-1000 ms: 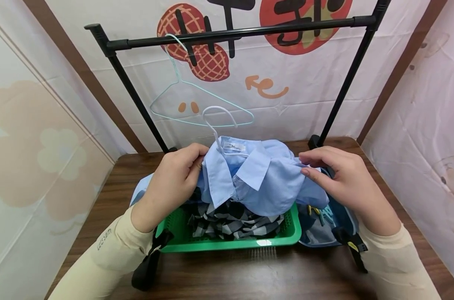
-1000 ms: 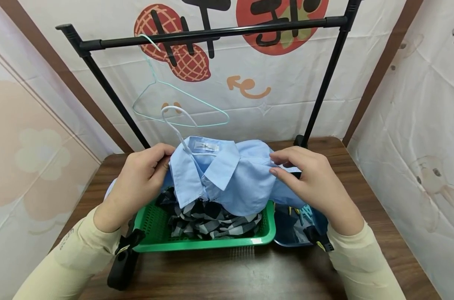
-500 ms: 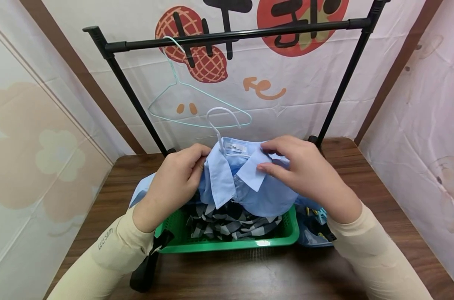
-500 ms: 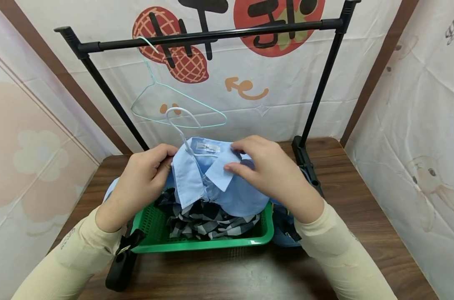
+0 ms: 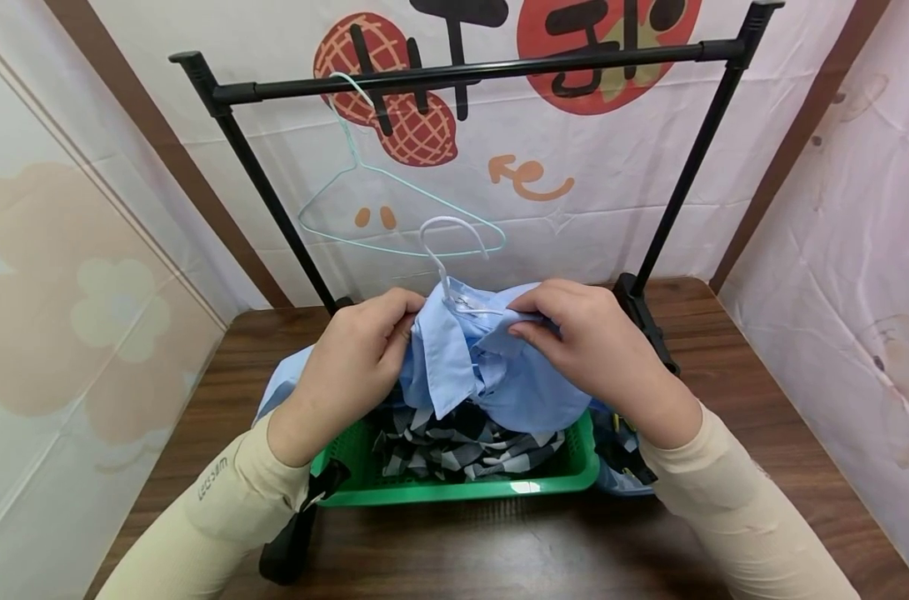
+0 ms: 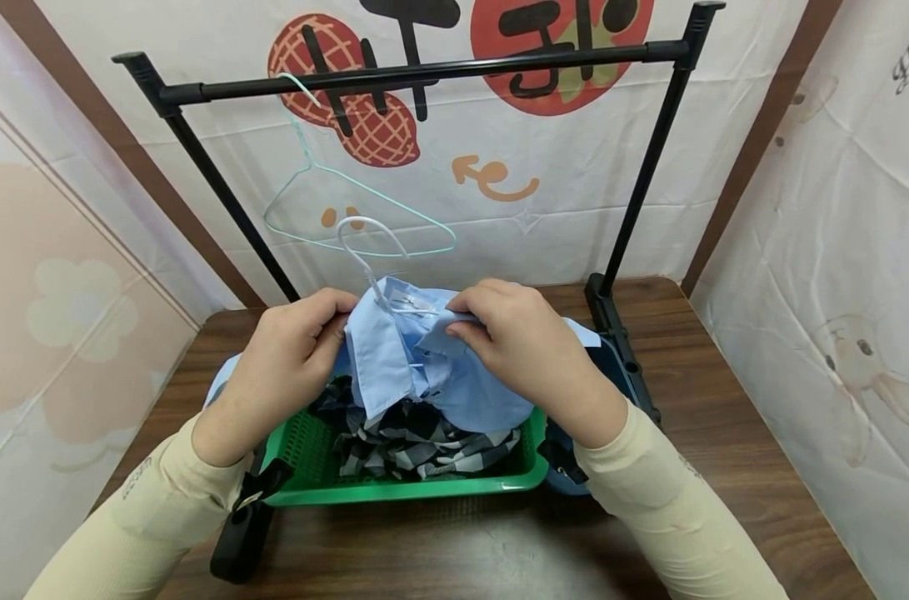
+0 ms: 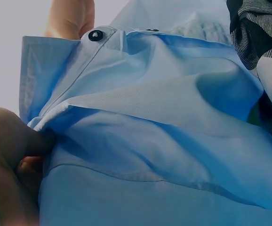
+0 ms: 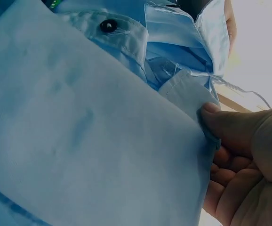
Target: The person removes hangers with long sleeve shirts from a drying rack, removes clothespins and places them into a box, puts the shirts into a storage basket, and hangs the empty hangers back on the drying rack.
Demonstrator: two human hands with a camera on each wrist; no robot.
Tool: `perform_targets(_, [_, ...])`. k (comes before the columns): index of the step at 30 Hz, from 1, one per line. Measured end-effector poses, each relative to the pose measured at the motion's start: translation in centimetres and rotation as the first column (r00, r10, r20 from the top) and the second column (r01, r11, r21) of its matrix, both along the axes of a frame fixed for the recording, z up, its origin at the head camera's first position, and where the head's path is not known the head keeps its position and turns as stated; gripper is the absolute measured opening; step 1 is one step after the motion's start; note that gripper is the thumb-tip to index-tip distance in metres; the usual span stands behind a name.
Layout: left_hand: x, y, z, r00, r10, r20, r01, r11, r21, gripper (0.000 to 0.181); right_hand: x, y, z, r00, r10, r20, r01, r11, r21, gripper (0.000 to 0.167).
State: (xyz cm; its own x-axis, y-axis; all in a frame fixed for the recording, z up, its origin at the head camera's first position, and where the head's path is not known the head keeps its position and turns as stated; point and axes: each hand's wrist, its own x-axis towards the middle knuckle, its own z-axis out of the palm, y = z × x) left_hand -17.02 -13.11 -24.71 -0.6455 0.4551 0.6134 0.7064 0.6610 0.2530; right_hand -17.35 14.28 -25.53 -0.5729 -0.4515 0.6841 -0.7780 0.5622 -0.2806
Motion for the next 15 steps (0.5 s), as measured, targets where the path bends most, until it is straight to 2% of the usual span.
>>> perform_targets(15, [-0.12, -0.91, -0.12, 1.000, 0.012, 0.002, -0.012, 1.000, 0.022, 0.013, -0.10, 0.65, -0.41, 0.999, -0.033, -0.015, 0.033, 0.999, 0.020, 0.018])
